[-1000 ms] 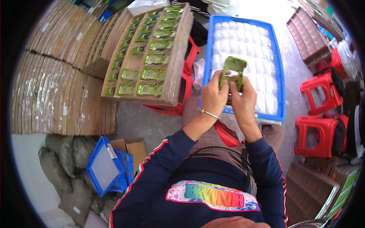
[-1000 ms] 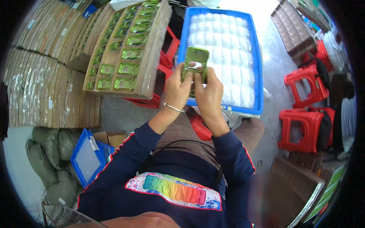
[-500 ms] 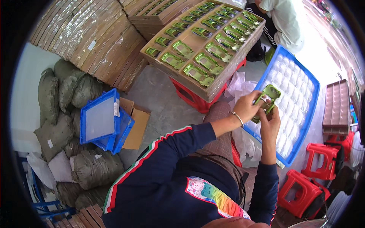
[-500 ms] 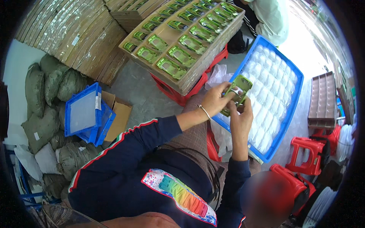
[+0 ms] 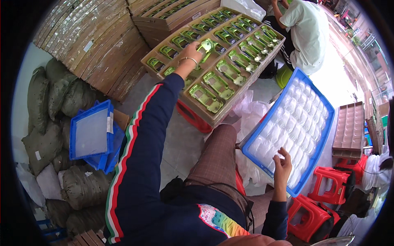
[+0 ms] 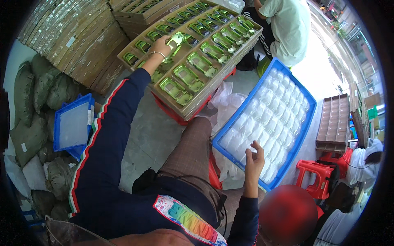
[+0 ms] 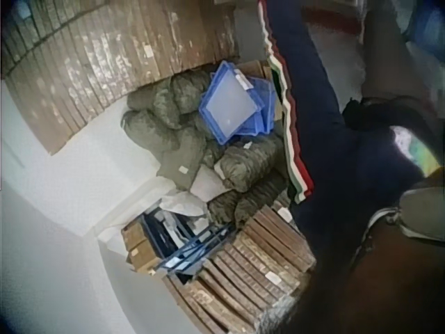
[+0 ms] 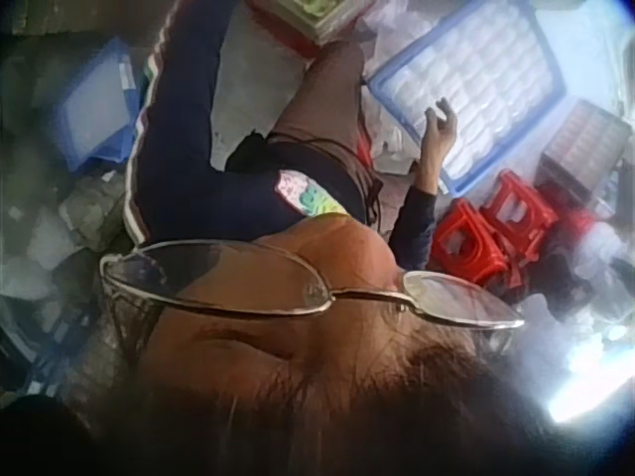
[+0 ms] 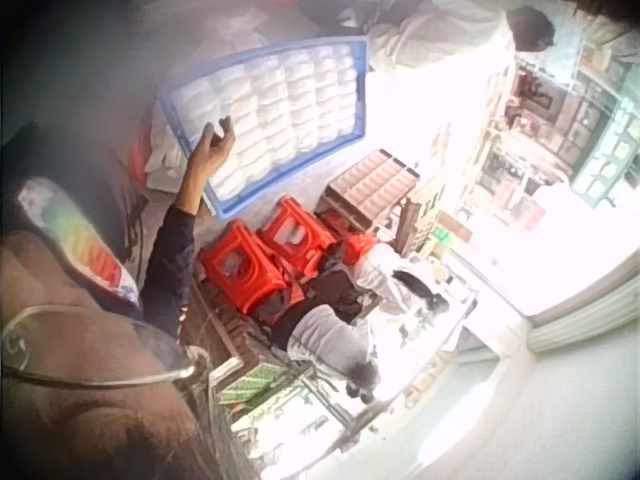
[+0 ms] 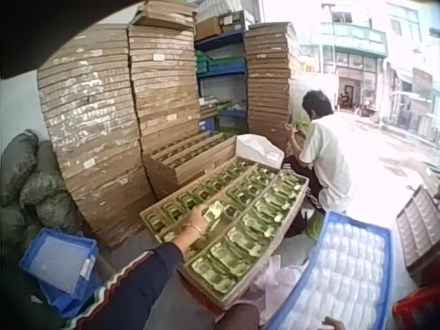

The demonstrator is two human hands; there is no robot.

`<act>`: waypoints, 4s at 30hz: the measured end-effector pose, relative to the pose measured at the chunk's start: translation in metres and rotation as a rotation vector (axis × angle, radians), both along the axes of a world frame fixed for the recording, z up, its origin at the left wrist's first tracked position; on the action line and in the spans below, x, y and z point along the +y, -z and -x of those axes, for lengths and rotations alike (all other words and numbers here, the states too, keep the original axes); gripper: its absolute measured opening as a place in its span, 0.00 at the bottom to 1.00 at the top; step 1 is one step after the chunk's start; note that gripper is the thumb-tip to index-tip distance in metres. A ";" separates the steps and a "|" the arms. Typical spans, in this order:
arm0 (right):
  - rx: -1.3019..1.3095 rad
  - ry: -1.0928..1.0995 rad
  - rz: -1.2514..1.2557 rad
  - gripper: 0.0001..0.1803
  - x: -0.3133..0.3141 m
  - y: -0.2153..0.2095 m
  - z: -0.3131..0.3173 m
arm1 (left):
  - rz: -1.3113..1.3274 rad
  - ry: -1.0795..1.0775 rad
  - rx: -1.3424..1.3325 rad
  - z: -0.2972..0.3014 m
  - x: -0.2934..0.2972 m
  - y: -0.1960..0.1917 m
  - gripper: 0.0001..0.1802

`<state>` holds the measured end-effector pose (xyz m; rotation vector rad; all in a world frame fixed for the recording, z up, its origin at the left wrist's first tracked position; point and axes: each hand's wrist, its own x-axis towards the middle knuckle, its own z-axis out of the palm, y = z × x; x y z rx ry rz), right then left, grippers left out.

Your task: Assembling plastic toy car bodies by inserting internal components and snapping parts together.

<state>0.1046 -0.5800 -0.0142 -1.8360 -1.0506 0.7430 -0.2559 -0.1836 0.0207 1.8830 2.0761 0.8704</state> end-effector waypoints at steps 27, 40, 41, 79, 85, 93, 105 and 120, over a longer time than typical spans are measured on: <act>0.171 0.319 -0.048 0.11 -0.002 0.032 -0.030 | 0.030 0.566 0.987 -0.016 0.110 0.025 0.18; 0.060 0.324 -0.013 0.11 0.008 0.017 -0.077 | -0.295 0.362 0.456 -0.001 0.094 -0.024 0.19; 0.063 0.297 -0.048 0.11 0.011 0.016 -0.075 | -0.440 0.305 0.304 0.005 0.087 -0.029 0.22; 0.547 -0.111 -0.053 0.11 0.011 0.014 -0.016 | 0.998 0.478 -1.857 -0.178 -0.263 0.057 0.27; 0.703 0.113 -0.267 0.10 -0.036 -0.044 -0.029 | 1.112 0.499 -1.891 -0.217 -0.278 0.047 0.28; -0.014 -0.086 -0.440 0.06 -0.038 -0.070 0.015 | 1.139 0.369 -1.869 -0.228 -0.303 0.018 0.28; -0.684 -0.237 -0.507 0.12 -0.031 -0.075 0.028 | 1.101 0.411 -1.932 -0.230 -0.312 0.015 0.27; -0.724 -0.258 -0.517 0.13 -0.035 -0.068 0.029 | 1.110 0.428 -1.944 -0.228 -0.313 0.019 0.28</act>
